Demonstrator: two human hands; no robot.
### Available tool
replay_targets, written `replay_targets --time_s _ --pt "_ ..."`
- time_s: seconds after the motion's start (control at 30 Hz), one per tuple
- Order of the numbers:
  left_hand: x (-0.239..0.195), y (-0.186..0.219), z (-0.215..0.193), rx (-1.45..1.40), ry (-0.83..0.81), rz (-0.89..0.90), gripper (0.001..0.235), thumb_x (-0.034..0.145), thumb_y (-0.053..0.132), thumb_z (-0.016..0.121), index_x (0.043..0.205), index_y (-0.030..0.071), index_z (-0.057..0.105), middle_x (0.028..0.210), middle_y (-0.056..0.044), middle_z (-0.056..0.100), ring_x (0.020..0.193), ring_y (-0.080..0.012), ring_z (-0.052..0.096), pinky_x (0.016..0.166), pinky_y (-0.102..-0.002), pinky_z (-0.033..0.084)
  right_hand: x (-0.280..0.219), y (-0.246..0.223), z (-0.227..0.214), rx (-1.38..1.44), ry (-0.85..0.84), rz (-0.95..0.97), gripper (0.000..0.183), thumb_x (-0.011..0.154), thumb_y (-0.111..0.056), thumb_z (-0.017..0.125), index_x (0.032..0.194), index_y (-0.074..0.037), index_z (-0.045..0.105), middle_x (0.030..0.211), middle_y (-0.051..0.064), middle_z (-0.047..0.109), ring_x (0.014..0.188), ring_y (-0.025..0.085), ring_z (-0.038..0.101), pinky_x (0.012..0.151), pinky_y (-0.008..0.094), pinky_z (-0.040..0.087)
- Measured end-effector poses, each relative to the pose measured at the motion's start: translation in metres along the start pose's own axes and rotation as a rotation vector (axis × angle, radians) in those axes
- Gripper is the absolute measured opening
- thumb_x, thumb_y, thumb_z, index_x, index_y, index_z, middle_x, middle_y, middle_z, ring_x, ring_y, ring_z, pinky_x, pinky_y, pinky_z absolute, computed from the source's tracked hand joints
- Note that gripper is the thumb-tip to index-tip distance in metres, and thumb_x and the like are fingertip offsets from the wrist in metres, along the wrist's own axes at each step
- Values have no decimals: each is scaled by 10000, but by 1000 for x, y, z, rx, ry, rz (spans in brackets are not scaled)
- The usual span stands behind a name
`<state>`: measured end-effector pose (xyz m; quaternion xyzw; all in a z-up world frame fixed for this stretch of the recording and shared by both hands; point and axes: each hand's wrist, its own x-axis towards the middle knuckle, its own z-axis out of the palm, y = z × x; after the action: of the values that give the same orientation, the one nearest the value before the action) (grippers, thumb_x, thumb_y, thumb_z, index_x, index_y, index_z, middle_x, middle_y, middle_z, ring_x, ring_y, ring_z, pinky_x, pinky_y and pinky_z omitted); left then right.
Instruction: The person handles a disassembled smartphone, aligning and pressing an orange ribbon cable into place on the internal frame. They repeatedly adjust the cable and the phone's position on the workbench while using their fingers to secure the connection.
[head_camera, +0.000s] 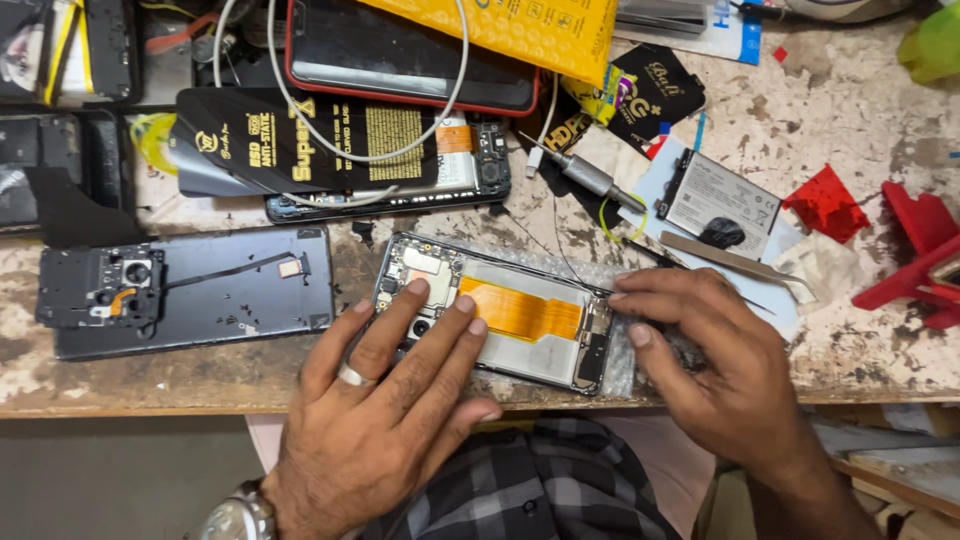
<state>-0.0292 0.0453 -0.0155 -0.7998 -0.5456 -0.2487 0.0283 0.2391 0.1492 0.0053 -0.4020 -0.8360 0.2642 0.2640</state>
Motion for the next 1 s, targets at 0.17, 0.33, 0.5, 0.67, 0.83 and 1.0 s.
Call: replay_targets --time_s 0.17,0.33,0.5,0.67,0.83,1.0 --pt "12 -13 -4 -37 -123 123 638 981 522 570 1433 72 564 1481 -97 552 1415 -304 449 1168 -502 290 0 -1 0 -83 -33 -68 232 877 36 669 1084 -44 737 1174 119 722 1059 234 698 896 344 553" --pt "20 -18 -7 -58 -184 162 680 981 544 503 1445 48 518 1484 -108 533 1424 -287 421 1187 -507 269 0 0 0 -122 -29 -98 277 846 64 661 1082 -52 748 1170 98 730 1067 253 697 927 368 539" --pt "21 -19 -7 -38 -186 174 703 966 581 494 1432 56 523 1454 -111 552 1403 -278 436 1184 -513 279 -1 3 1 -114 -29 -108 343 810 96 643 1095 -60 753 1185 88 736 1079 252 701 945 373 535" --pt "25 -13 -4 -7 -173 202 751 945 618 508 1443 57 531 1411 -148 565 1352 -319 472 1142 -503 312 -2 2 0 -117 -38 -107 374 797 106 627 1106 -63 754 1198 87 733 1088 252 697 950 374 538" --pt "28 -13 -2 -11 -193 195 770 920 642 511 1418 57 555 1369 -130 578 1331 -308 480 1134 -506 322 -2 3 -1 -119 -41 -108 396 786 114 615 1111 -62 755 1204 85 734 1096 250 694 959 379 538" --pt "29 -13 -2 13 -184 218 756 911 646 507 1376 55 582 1362 -111 587 1313 -281 494 1119 -494 346 -2 5 -1 -106 -44 -112 411 788 125 592 1116 -60 755 1207 85 735 1095 241 696 949 372 541"
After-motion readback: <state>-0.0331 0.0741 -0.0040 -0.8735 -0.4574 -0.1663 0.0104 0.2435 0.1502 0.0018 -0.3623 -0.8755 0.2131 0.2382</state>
